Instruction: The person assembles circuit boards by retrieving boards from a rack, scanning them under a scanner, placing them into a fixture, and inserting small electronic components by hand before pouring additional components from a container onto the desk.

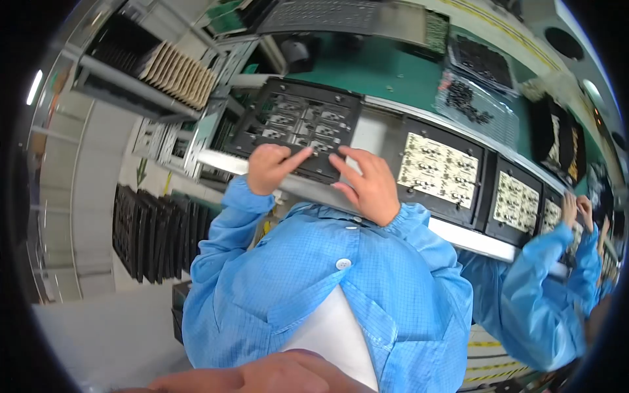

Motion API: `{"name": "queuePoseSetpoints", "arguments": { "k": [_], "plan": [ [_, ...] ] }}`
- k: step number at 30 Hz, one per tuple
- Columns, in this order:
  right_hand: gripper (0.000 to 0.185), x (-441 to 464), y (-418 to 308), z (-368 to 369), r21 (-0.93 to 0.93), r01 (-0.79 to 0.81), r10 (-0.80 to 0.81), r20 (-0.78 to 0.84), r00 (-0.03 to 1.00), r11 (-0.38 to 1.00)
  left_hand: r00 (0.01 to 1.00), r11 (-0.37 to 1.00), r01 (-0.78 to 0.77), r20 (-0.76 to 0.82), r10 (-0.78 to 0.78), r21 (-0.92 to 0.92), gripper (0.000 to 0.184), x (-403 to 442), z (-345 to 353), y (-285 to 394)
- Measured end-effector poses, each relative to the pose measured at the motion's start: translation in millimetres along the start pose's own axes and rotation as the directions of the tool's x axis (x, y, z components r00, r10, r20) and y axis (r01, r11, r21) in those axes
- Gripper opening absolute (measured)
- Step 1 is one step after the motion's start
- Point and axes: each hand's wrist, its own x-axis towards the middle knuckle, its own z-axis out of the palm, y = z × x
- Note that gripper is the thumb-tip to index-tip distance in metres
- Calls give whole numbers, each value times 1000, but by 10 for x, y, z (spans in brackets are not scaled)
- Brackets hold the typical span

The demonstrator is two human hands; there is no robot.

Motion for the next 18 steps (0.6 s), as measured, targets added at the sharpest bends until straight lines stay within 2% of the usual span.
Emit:
{"name": "queuePoseSetpoints", "arguments": {
  "k": [1, 2, 3, 4, 6, 7, 8, 10, 12, 13, 14, 16, 17, 18],
  "plan": [
    [39, -49, 73, 72, -59, 21, -21, -13, 1000, 998, 1000, 1000, -12, -29, 11, -22, 54, 69, 203, 71],
    [39, -112, 153, 117, -78, 5, -7, -27, 1000, 997, 998, 999, -21, -52, 18, -44, 55, 79, 373, 103],
    [34, -198, 229, 148, -57, -67, 65, -30, 997, 996, 1000, 997, -14, 26, 16, -76, 62, 12, 543, 88],
    [29, -245, 268, 148, -32, -135, 134, -30, 991, 990, 999, 996, -29, 24, 31, -87, 62, 17, 624, 143],
    [23, -295, 320, 167, -93, -141, 132, -89, 987, 986, 971, 958, 189, 188, -149, -215, 71, 42, 690, 275],
    [22, -334, 363, 193, -109, -141, 132, -87, 987, 984, 954, 892, 267, 232, -190, -365, 78, 46, 633, 271],
    [22, -366, 389, 213, -124, -137, 128, -79, 989, 983, 952, 890, 269, 239, -189, -369, 78, 44, 585, 223],
    [22, -363, 380, 235, -130, -119, 109, -81, 991, 984, 940, 923, 342, 63, -336, -178, 72, -9, 494, 13],
    [22, -378, 351, 283, -129, -98, 88, -83, 993, 987, 836, 831, 549, -76, -544, 90, 68, -169, 583, -236],
    [22, -396, 336, 306, -133, -77, 67, -78, 995, 988, 797, 780, 605, -127, -591, 162, 60, -490, 848, -454],
    [21, -416, 326, 324, -140, -55, 45, -73, 996, 989, 614, 625, 780, 212, -760, -18, 53, -616, 791, -517],
    [19, -528, 326, 423, -129, -72, 66, -51, 996, 989, 729, 740, 673, 166, -665, 7, 50, -732, 785, -457],
    [18, -553, 338, 421, -125, -89, 83, -55, 995, 988, 727, 738, 675, 160, -668, 10, 50, -766, 781, -444],
    [17, -559, 332, 397, -118, -109, 103, -57, 993, 987, 715, 738, 674, 222, -662, 31, 49, -797, 764, -422]
  ]
}}
